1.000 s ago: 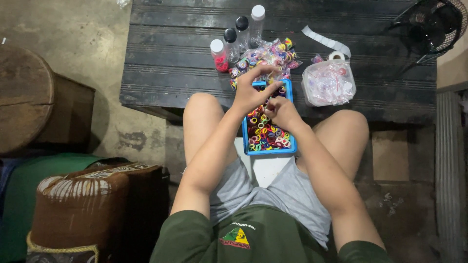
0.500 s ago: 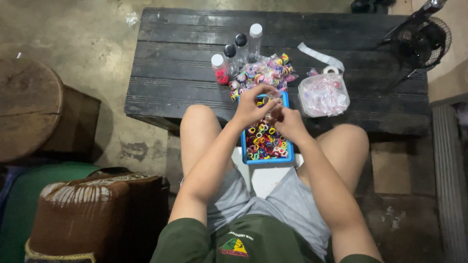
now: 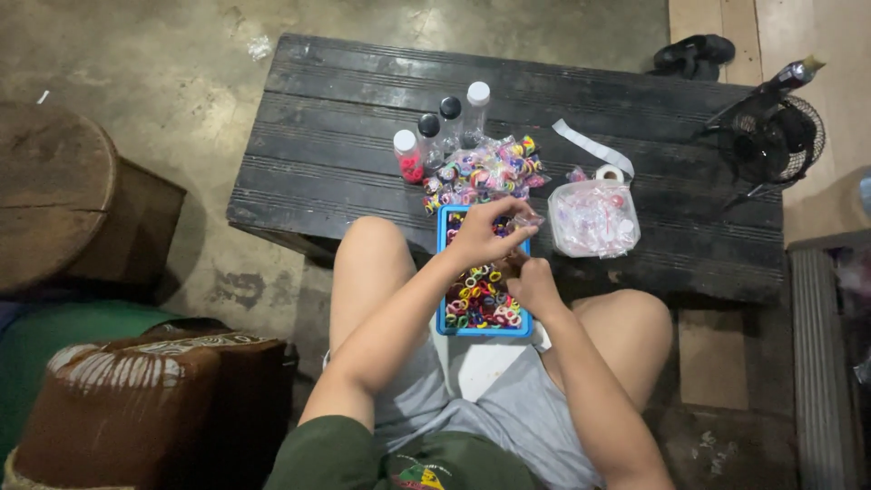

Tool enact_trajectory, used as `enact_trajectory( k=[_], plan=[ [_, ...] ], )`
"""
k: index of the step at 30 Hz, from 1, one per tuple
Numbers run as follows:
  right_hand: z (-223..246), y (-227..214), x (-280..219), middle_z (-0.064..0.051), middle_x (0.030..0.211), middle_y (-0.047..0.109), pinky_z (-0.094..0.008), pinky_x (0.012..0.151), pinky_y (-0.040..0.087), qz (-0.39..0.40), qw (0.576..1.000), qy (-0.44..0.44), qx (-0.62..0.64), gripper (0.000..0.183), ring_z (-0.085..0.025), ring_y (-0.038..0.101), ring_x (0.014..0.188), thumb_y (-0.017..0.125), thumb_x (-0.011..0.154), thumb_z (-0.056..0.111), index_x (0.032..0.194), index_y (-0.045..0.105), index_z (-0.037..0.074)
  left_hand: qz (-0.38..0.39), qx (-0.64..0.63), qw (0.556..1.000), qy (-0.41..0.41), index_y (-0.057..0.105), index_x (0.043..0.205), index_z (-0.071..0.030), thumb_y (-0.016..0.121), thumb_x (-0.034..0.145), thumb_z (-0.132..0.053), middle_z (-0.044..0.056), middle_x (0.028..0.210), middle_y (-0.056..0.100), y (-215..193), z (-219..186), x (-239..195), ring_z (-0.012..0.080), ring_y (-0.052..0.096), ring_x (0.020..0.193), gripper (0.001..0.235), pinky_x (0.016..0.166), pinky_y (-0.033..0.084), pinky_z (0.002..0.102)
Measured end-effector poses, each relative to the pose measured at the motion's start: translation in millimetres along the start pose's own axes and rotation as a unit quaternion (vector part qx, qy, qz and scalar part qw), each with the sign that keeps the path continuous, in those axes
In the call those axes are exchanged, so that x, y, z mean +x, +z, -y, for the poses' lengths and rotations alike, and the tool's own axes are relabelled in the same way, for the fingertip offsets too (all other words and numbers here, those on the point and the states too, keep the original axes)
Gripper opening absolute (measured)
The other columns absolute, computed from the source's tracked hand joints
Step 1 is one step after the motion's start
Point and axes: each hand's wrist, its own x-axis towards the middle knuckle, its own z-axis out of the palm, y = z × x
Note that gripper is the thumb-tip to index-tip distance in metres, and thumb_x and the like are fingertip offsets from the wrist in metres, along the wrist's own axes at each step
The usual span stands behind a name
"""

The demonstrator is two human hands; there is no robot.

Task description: The person sorts small multicolored hair ties and decorative items into a blue plastic tray and a plastic bag, picking them up from a wooden table surface by hand.

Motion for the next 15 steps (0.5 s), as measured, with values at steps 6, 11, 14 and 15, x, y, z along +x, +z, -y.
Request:
enact_trajectory(
  k=[6, 11, 14, 15],
  plan=[
    [42, -29, 3, -0.015, 0.065, 0.063, -0.045, 0.057, 0.046, -0.014, 0.990, 0.070, 0.121, 0.018, -0.034, 0.061, 0.069, 0.058, 0.066, 0.016, 0.079, 0.061, 0.003, 0.010, 0.032, 0.999, -0.035, 0.062, 0.087, -0.017, 0.070, 0.070, -0.019, 0.004, 0.071, 0.064, -10, 10, -8, 0.0236, 0.063, 0.072, 0.019, 0.071, 0.048, 0.031],
    [38, -29, -1, -0.009, 0.068, 0.065, -0.034, 0.058, 0.051, -0.076, 0.972, 0.055, 0.215, 0.019, -0.024, 0.064, 0.067, 0.067, 0.067, 0.007, 0.085, 0.062, 0.012, 0.006, 0.042, 0.998, -0.052, 0.062, 0.088, -0.018, 0.071, 0.071, -0.023, 0.004, 0.068, 0.062, -14, 10, -6, 0.0217, 0.063, 0.070, 0.021, 0.069, 0.048, 0.031],
    [30, -29, -2, -0.010, 0.069, 0.064, -0.029, 0.060, 0.052, -0.098, 0.944, 0.069, 0.308, 0.015, -0.019, 0.063, 0.067, 0.065, 0.072, 0.003, 0.085, 0.062, 0.009, 0.006, 0.039, 0.997, -0.063, 0.062, 0.089, -0.018, 0.071, 0.070, -0.025, 0.005, 0.067, 0.062, -11, 10, -2, 0.0225, 0.062, 0.070, 0.022, 0.068, 0.048, 0.032],
    [29, -32, 1, -0.010, 0.067, 0.063, -0.027, 0.060, 0.052, -0.112, 0.926, 0.081, 0.351, 0.010, -0.014, 0.062, 0.065, 0.064, 0.076, 0.002, 0.084, 0.061, 0.006, 0.005, 0.039, 0.997, -0.063, 0.062, 0.089, -0.019, 0.072, 0.069, -0.025, 0.006, 0.067, 0.062, -10, 10, 2, 0.0242, 0.062, 0.069, 0.023, 0.067, 0.048, 0.033]
  ],
)
